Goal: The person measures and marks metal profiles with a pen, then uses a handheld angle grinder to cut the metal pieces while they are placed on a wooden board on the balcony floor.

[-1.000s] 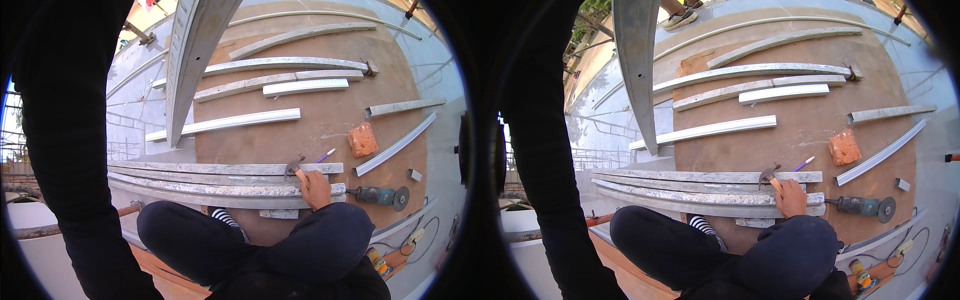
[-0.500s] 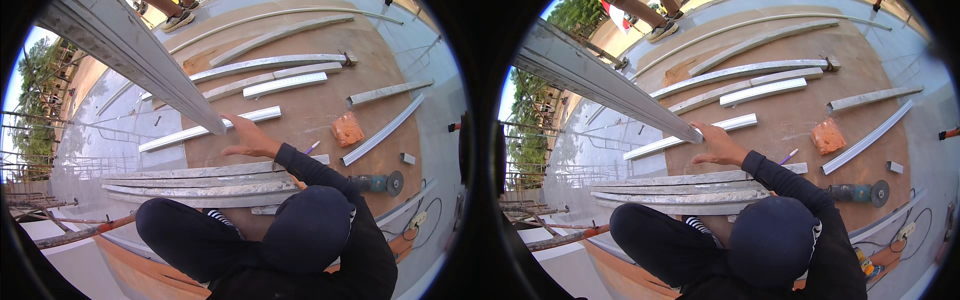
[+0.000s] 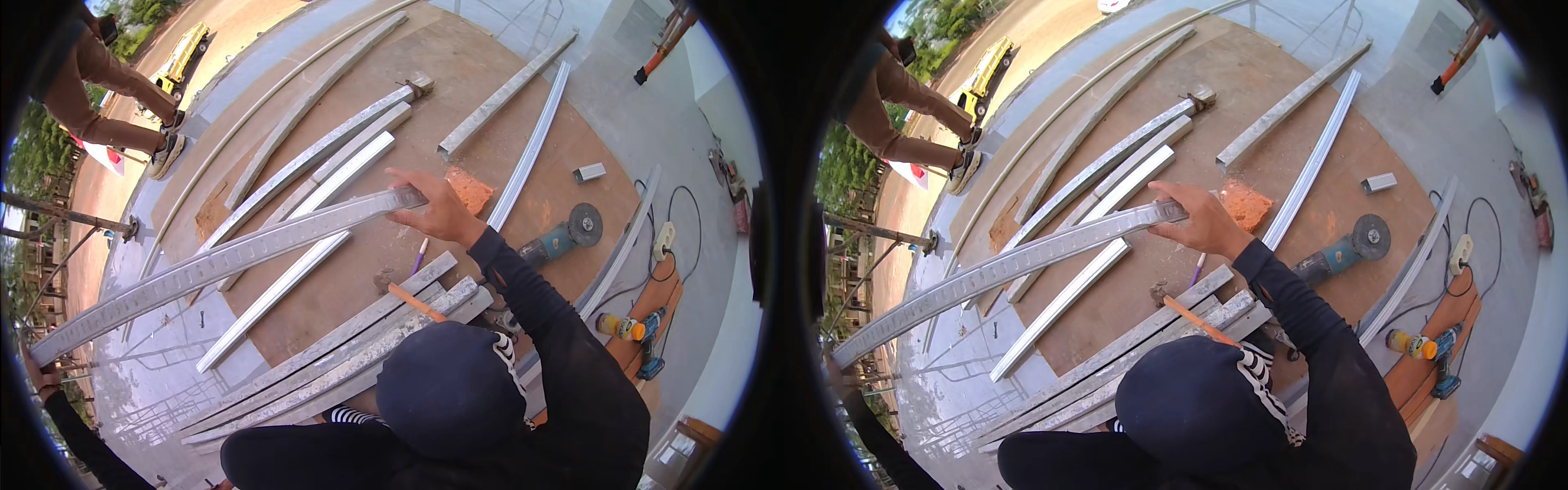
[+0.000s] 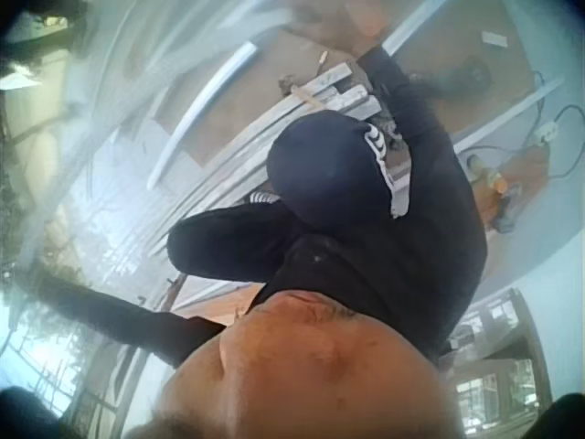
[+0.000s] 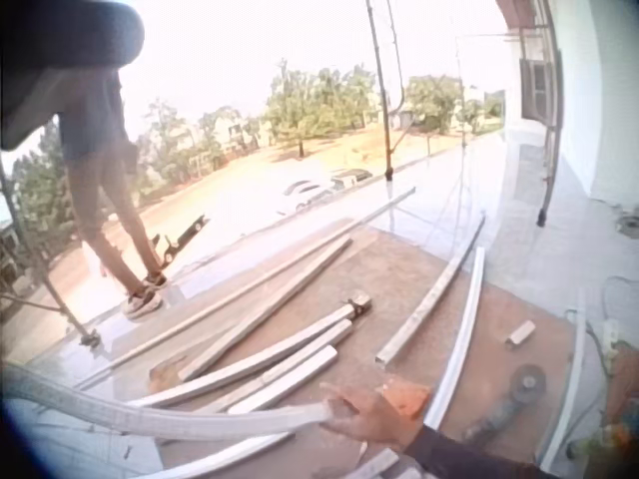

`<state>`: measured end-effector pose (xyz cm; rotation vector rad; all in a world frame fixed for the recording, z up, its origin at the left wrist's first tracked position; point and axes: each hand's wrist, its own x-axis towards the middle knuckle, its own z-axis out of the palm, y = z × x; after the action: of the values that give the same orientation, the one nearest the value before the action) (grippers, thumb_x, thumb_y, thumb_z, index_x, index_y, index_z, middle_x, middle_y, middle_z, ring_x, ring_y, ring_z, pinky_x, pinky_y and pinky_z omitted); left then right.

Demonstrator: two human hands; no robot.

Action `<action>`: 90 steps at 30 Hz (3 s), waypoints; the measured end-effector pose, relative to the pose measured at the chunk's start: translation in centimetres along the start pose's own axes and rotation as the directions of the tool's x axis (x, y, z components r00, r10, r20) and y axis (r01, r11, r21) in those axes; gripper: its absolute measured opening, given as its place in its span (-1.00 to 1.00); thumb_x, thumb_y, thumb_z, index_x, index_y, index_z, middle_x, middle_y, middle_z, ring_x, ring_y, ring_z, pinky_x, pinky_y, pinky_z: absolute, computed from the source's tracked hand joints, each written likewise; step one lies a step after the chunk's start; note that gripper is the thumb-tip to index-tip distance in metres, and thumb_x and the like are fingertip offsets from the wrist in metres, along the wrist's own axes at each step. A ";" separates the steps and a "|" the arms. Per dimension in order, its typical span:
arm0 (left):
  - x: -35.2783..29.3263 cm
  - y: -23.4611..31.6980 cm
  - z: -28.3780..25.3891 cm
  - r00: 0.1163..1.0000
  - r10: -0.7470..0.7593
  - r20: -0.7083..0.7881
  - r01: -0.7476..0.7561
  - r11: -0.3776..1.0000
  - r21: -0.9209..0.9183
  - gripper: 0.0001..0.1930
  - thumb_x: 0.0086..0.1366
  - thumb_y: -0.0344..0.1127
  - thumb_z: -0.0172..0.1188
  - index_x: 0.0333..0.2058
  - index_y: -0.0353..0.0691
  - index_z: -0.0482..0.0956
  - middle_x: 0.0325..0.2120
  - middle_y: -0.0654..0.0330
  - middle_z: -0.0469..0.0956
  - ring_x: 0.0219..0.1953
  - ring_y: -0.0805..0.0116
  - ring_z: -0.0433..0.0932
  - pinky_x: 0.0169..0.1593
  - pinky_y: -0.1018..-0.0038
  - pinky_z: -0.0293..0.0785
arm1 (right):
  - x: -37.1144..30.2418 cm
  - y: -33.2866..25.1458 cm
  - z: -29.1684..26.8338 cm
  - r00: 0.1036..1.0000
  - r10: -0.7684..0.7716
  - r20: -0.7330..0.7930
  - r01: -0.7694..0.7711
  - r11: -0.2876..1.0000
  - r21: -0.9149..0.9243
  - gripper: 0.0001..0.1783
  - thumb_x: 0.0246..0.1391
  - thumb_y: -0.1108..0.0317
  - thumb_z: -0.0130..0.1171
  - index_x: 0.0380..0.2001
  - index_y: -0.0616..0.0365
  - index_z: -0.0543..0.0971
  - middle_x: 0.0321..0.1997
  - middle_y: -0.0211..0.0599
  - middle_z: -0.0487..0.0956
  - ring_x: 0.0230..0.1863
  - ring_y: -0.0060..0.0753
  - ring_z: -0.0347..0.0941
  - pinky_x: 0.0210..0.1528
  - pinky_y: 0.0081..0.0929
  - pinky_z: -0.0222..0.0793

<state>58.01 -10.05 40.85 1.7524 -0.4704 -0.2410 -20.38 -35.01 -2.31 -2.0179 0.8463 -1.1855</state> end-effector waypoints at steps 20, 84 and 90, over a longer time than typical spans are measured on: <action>-19.8 -56.8 1.2 0.458 -0.862 -0.217 0.872 0.483 -0.080 -0.53 0.06 -0.06 0.35 -0.09 -0.13 0.50 -0.27 0.20 0.60 -0.28 0.23 0.59 -0.28 0.37 0.52 | -0.9 6.8 -2.4 0.789 0.235 0.567 0.194 0.781 -0.593 -0.26 -0.01 -0.42 0.08 -0.26 0.14 0.60 -0.24 -0.17 0.59 -0.13 -0.03 0.51 -0.10 -0.15 0.35; -46.1 -37.5 53.4 0.136 -0.223 0.965 -0.694 0.675 0.253 -0.16 0.27 0.44 -0.16 -0.26 -0.38 0.65 -0.40 -0.29 0.59 -0.26 -0.23 0.60 -0.12 0.05 0.49 | -18.9 -4.1 -0.5 0.386 0.753 0.533 -0.820 0.016 0.572 -0.58 0.19 0.41 0.18 0.08 0.36 0.45 -0.42 -0.41 0.52 -0.57 -0.71 0.39 -0.57 -0.74 0.24; -46.4 -37.6 53.4 0.171 -0.210 0.963 -0.727 0.632 0.267 -0.13 0.27 0.47 -0.20 -0.31 -0.39 0.65 -0.41 -0.30 0.59 -0.28 -0.23 0.60 -0.13 0.05 0.50 | -18.9 -5.9 -2.0 0.324 0.772 0.547 -0.761 -0.131 0.635 -0.62 0.28 0.39 0.06 0.11 0.34 0.43 -0.46 -0.46 0.44 -0.58 -0.73 0.31 -0.56 -0.77 0.20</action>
<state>1.63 -30.42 -12.29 1.9740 -2.1767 -1.0562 -28.24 -17.18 -6.14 -0.3457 0.9426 -0.5686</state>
